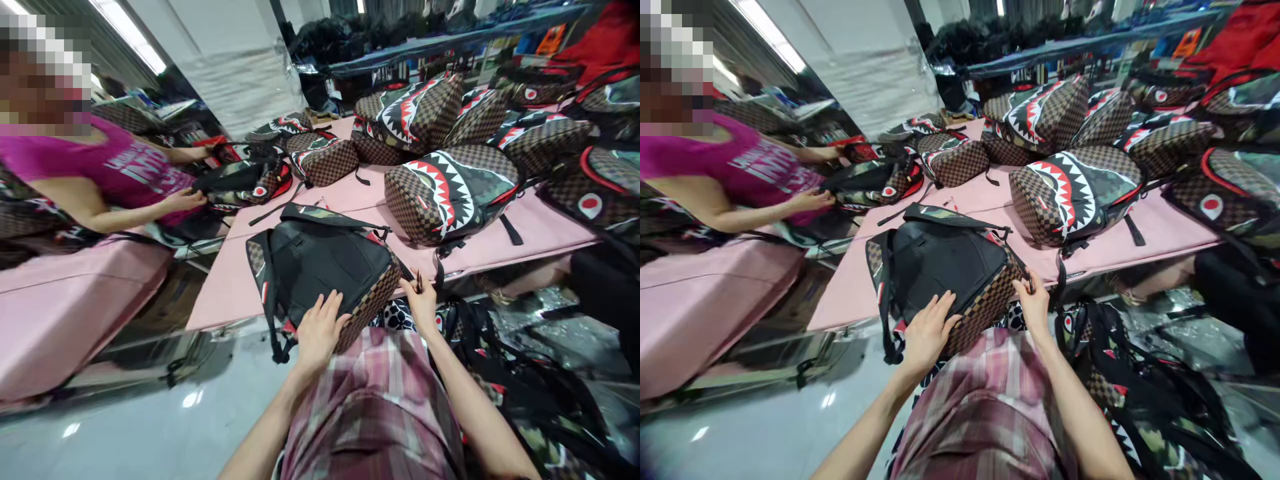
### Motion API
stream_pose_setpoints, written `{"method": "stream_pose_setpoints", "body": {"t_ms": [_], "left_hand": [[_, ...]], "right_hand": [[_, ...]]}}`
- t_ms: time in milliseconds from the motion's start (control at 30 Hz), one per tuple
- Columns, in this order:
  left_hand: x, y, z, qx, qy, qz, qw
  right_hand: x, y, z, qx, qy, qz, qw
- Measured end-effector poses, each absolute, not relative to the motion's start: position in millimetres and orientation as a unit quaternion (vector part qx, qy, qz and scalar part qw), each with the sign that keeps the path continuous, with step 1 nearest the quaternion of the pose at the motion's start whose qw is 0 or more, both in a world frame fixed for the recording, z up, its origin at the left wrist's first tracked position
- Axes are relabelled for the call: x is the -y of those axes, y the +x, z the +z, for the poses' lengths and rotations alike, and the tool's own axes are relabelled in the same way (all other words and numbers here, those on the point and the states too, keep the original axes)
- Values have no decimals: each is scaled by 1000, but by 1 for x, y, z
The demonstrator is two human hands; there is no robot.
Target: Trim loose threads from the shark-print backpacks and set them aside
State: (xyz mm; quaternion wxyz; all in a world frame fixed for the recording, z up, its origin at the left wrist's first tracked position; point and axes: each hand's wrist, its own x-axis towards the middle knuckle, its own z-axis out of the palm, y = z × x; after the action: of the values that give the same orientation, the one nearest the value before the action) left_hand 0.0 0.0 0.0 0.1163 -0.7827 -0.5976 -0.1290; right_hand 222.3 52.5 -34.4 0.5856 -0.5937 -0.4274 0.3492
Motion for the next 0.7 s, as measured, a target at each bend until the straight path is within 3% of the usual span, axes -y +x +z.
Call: {"method": "stream_pose_setpoints", "body": {"t_ms": [233,433,567,700], "left_hand": [[41,-74,3,551,-818,-161,44],[69,-97,-6,602,-746,-249,-139],[76,-103,-3,692,-474,-441,-318],[50,-115,8,651,-131,-575,-478]], "right_hand": [[-63,205,-33,470,-584,373,546],[-60,186,-25,525,-571,416,475],[-58,166,-22,560,-605,378,421],[-48,158,-33,526,-613,382,450]]}}
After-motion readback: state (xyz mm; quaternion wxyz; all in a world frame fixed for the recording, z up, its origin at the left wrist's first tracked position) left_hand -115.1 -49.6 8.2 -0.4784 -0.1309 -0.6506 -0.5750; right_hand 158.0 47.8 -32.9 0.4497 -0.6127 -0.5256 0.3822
